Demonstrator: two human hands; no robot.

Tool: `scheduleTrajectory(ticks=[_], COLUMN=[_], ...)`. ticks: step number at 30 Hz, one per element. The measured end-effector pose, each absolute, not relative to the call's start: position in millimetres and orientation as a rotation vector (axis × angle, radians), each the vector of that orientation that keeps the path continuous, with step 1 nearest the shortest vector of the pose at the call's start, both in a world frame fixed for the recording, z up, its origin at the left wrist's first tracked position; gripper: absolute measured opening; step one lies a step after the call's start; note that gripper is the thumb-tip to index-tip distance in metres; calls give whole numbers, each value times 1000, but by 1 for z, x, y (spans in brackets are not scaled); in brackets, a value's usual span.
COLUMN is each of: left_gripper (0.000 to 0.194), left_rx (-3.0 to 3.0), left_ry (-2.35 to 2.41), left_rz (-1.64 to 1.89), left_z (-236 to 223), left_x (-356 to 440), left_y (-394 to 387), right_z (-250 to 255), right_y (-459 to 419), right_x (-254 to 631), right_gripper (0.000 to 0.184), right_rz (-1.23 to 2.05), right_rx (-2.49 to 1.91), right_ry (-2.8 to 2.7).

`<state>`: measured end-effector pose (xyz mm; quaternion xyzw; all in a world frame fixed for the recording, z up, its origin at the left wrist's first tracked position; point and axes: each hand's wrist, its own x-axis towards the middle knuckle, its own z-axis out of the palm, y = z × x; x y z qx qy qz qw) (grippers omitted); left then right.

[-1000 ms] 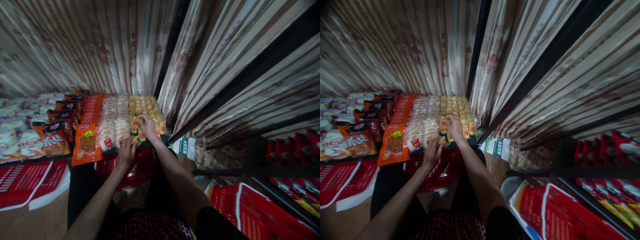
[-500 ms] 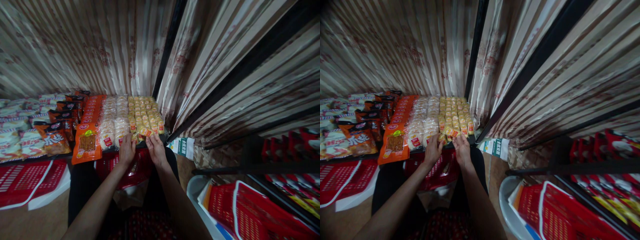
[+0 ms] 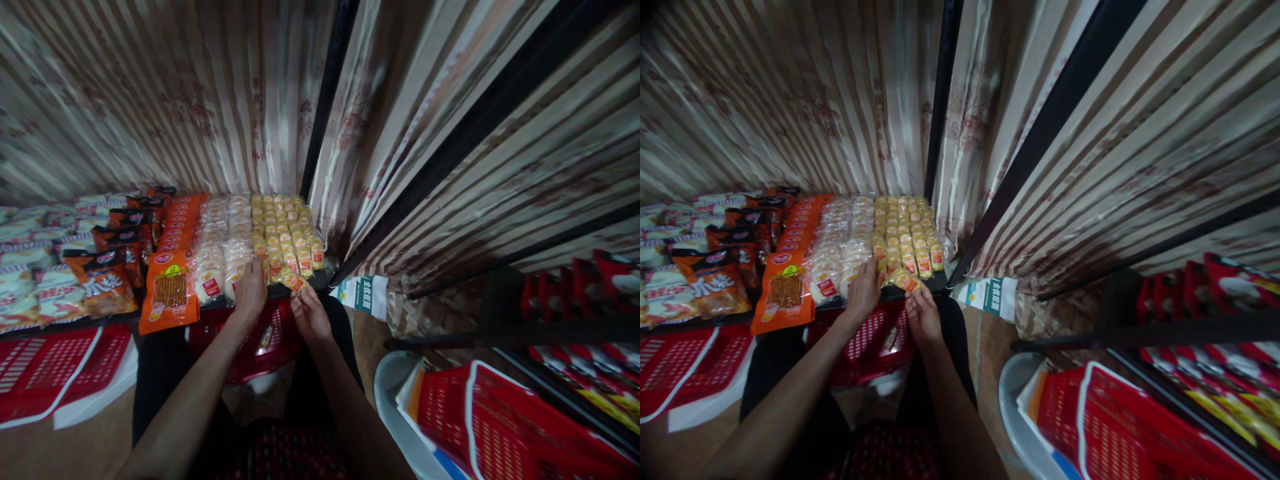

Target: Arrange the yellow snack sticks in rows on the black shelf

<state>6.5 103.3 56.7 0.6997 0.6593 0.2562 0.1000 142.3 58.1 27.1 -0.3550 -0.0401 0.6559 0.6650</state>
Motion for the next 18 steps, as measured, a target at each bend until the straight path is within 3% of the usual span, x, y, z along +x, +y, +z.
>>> scheduleTrajectory(ticks=[8,18], left_gripper=[37,41], left_rx=[2106,2095], left_ry=[1852,2031], left_rz=[676,707], left_z=[62,58], left_x=[4,9], left_y=[116,118], right_z=[23,22], right_y=[56,60], right_x=[145,139], right_gripper=[29,24], right_rz=[1567,1596], right_rx=[-758,-722], right_ry=[-132,-138])
